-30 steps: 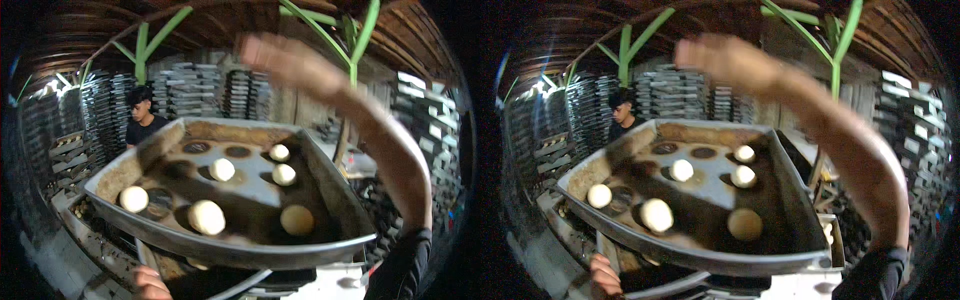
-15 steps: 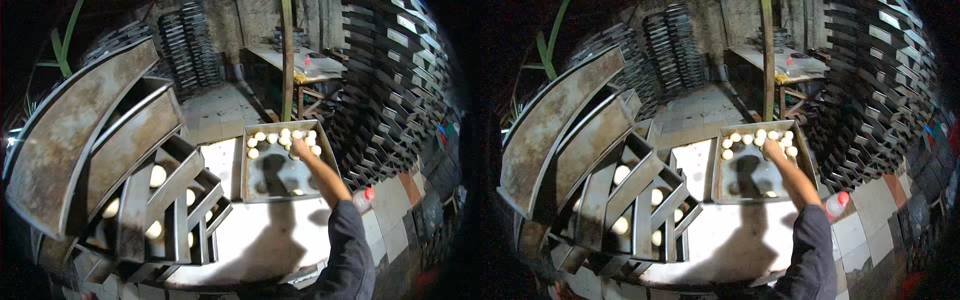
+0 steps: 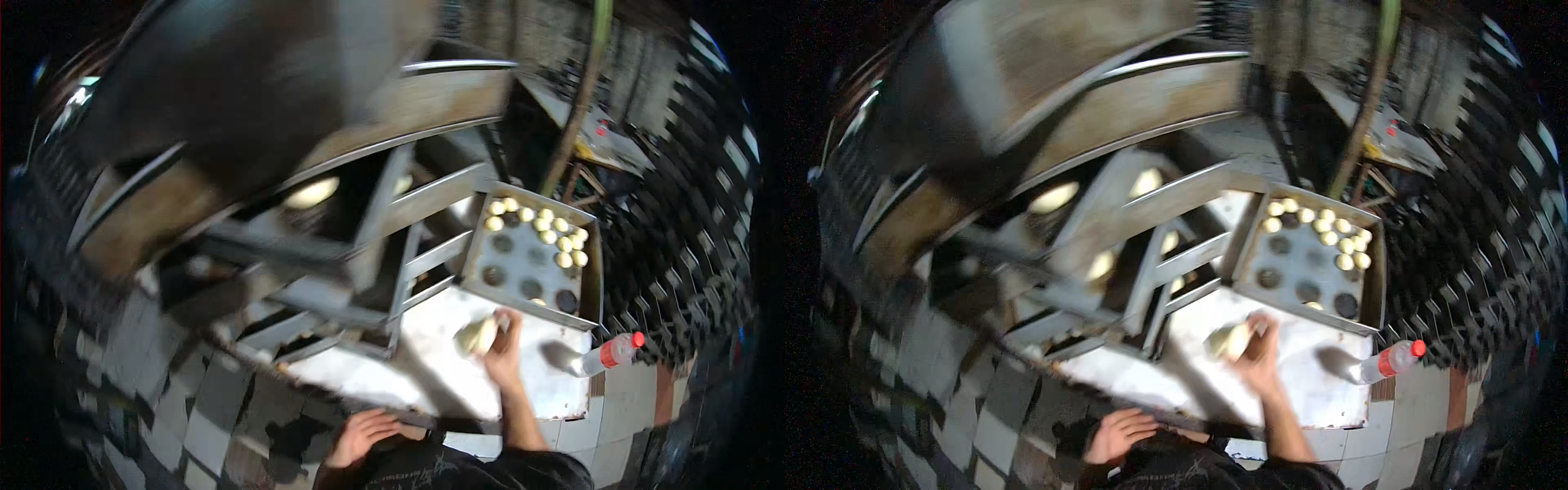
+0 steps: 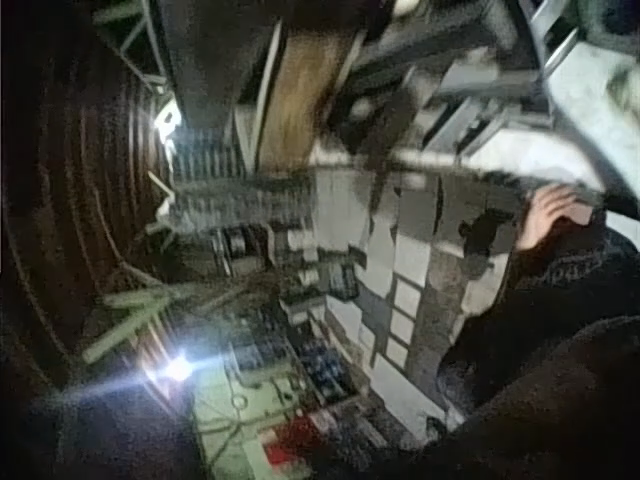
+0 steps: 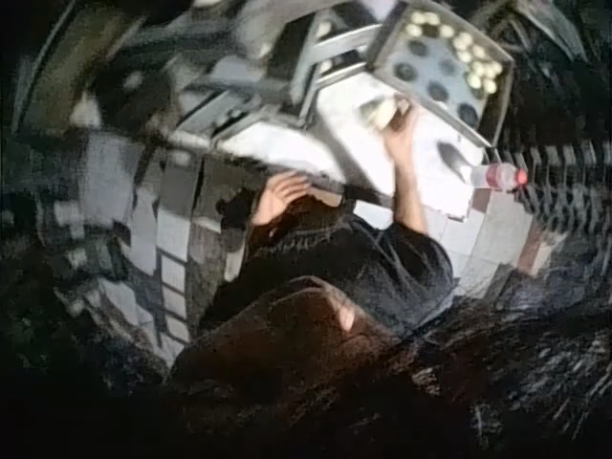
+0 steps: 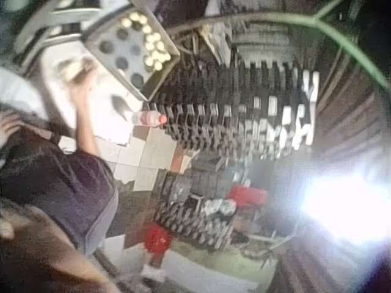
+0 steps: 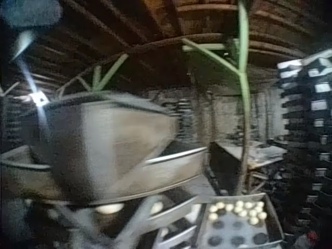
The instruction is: Shaping dough into small balls and placing them onto baking trays.
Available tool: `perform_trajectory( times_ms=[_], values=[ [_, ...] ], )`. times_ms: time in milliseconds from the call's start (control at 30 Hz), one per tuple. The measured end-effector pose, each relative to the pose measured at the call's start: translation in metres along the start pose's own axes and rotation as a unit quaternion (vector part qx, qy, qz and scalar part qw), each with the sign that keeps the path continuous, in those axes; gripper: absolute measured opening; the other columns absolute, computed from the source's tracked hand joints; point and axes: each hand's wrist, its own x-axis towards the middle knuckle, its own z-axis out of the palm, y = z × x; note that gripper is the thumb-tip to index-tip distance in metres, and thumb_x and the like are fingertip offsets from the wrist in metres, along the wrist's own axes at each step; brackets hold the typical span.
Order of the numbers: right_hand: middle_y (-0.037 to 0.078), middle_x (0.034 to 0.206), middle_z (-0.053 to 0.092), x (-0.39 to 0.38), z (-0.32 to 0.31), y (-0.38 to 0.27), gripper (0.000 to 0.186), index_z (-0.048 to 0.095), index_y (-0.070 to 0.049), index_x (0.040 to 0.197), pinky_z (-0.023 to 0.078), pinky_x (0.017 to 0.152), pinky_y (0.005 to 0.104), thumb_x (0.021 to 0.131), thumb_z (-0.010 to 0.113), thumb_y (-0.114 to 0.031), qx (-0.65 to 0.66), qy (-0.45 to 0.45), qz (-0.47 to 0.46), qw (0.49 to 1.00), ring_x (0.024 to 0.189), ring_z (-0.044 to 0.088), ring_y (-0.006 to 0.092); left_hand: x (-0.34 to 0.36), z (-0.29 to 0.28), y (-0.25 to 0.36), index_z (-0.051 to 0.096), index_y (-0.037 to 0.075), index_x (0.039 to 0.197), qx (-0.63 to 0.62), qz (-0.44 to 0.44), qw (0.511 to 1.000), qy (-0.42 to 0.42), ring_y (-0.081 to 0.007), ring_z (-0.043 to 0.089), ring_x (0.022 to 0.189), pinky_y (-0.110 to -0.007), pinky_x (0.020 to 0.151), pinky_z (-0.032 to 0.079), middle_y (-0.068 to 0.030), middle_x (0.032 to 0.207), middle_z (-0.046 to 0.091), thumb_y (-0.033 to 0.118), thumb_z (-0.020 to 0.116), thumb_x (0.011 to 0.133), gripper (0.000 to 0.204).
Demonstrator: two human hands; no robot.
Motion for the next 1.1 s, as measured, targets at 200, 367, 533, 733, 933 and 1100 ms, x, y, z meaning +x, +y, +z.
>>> perform_trajectory(
  times_ms=[200,367,533,733,933,1100],
  values=[
    [0.019,0.113,0.040,-0.121,0.194,0.053,0.036,0.052,-0.002,0.093,0.033,0.094,0.0464,0.068,0.073,-0.019,-0.378,-0.402,-0.048,0.833,0.114,0.037,0.0373,-0.079,-0.076,0.038,0.043,0.001,0.116,-0.107,0.070,0.970,0.205,-0.0241,0.053,0.097,-0.039,0.085,0.044,-0.0132,0.108,0.053,0.016,0.046,0.089,0.031],
    [0.016,0.099,0.053,-0.130,0.317,0.111,0.018,0.056,0.001,0.085,0.038,0.083,0.0379,0.073,0.063,-0.011,-0.207,-0.283,-0.119,0.929,0.097,0.048,0.0286,-0.119,-0.165,0.081,0.051,0.000,0.107,0.274,0.168,0.904,0.281,-0.0111,0.055,0.086,-0.025,0.073,0.043,-0.0053,0.091,0.060,0.003,0.048,0.083,0.024],
    [0.018,0.092,0.059,-0.055,0.438,0.258,0.032,0.053,0.004,0.093,0.042,0.077,0.0327,0.085,0.052,-0.027,-0.237,-0.275,0.180,0.914,0.084,0.055,0.0247,-0.126,-0.219,0.127,0.051,0.000,0.109,0.151,0.189,0.920,0.308,-0.0095,0.052,0.083,-0.024,0.073,0.043,-0.0017,0.092,0.056,0.013,0.052,0.086,0.027],
    [0.019,0.103,0.053,0.109,0.417,0.472,0.033,0.051,0.000,0.108,0.042,0.075,0.0357,0.083,0.050,-0.021,-0.659,0.091,-0.224,0.712,0.088,0.053,0.0303,-0.067,-0.319,0.187,0.051,0.000,0.110,0.089,0.173,0.935,0.295,-0.0146,0.053,0.091,-0.026,0.077,0.044,-0.0079,0.099,0.054,0.017,0.053,0.084,0.031],
    [0.018,0.080,0.052,0.052,0.497,0.392,0.011,0.051,0.000,0.084,0.039,0.067,0.0367,0.074,0.050,0.000,-0.422,-0.157,-0.202,0.870,0.071,0.048,0.0317,-0.004,-0.381,0.256,0.047,-0.003,0.116,0.216,0.236,0.845,0.428,-0.0148,0.055,0.081,-0.027,0.072,0.045,-0.0089,0.095,0.059,0.014,0.053,0.084,0.036],
    [0.020,0.095,0.054,0.161,0.567,0.406,0.020,0.054,0.000,0.098,0.042,0.075,0.0414,0.081,0.045,-0.004,-0.563,-0.166,-0.058,0.807,0.085,0.052,0.0366,0.041,-0.408,0.304,0.049,-0.001,0.113,-0.074,0.223,0.955,0.180,-0.0125,0.055,0.079,-0.025,0.067,0.045,-0.0067,0.093,0.058,0.007,0.057,0.079,0.037]
  ],
)
